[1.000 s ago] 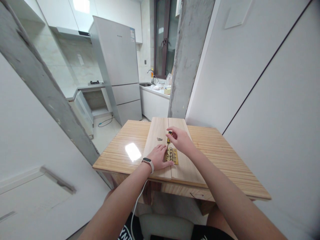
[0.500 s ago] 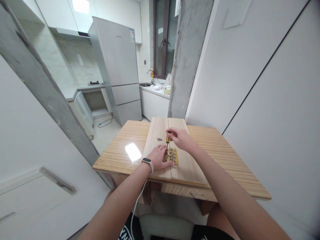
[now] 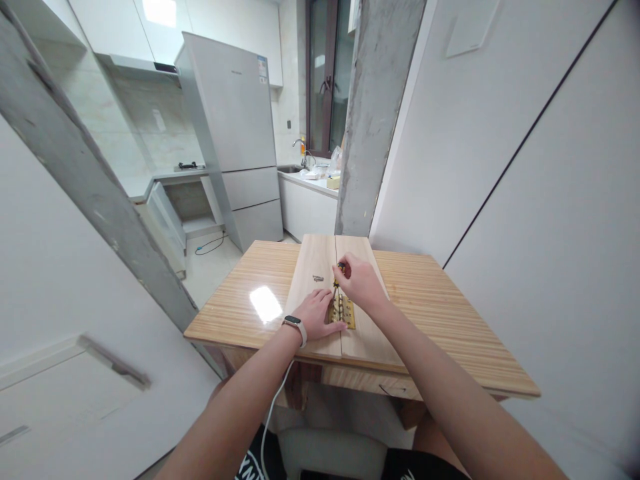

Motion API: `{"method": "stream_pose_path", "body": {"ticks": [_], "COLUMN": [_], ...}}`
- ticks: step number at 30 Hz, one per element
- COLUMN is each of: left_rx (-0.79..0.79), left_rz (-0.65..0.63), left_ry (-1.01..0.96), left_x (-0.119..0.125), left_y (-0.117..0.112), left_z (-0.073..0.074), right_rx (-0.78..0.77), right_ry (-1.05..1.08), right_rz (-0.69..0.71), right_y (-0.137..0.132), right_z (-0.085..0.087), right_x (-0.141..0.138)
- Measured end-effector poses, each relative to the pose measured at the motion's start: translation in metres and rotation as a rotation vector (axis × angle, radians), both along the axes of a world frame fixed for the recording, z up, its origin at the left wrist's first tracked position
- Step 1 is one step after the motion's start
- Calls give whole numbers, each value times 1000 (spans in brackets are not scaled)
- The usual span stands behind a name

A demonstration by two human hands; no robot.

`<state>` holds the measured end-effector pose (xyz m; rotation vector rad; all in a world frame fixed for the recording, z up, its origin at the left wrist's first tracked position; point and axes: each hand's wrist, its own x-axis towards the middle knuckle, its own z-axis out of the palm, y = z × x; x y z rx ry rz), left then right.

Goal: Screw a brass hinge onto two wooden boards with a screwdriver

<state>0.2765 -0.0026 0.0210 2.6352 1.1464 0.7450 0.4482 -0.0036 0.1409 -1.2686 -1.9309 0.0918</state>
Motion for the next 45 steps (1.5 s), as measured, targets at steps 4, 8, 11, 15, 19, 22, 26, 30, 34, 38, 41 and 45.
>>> {"method": "stream_pose_path", "body": {"ticks": [4,8,11,15,19,22,26,30,34,38,41,45], "left_rx": [-7,0,2,0,5,5,3,6,13,6,5,2], "left_rz": [0,4,2,3,-5,-8,-7,-6,-4,-8,-5,-4], "left_ry": [5,12,21,26,16,10,10,12,4,-8,-3,11], "left_x": [0,0,-1,-1,-1,-1,-1,-1,-1,0,1,1], "left_y": [0,1,1,1,1,1,1,1,1,1,2,2], "left_z": [0,0,0,1,0,0,0,-1,-1,-1,-1,-1], "right_rx": [-18,-84,-223,-341,-312,-269,-231,-164,-87,-57,-56,-97], "right_ry": [-6,26,67,116,132,105,58,41,46,83,102,145], "right_rz": [120,247,298,336,297,255,205,162,100,14,-24,74], "right_y": [-2,3,10,16,18,16,12,8,4,-1,-5,-3], "right_z": [0,3,5,5,3,4,7,6,1,-2,-3,-4], "right_x": [-1,6,13,20,19,16,11,7,1,-6,-10,-8]}}
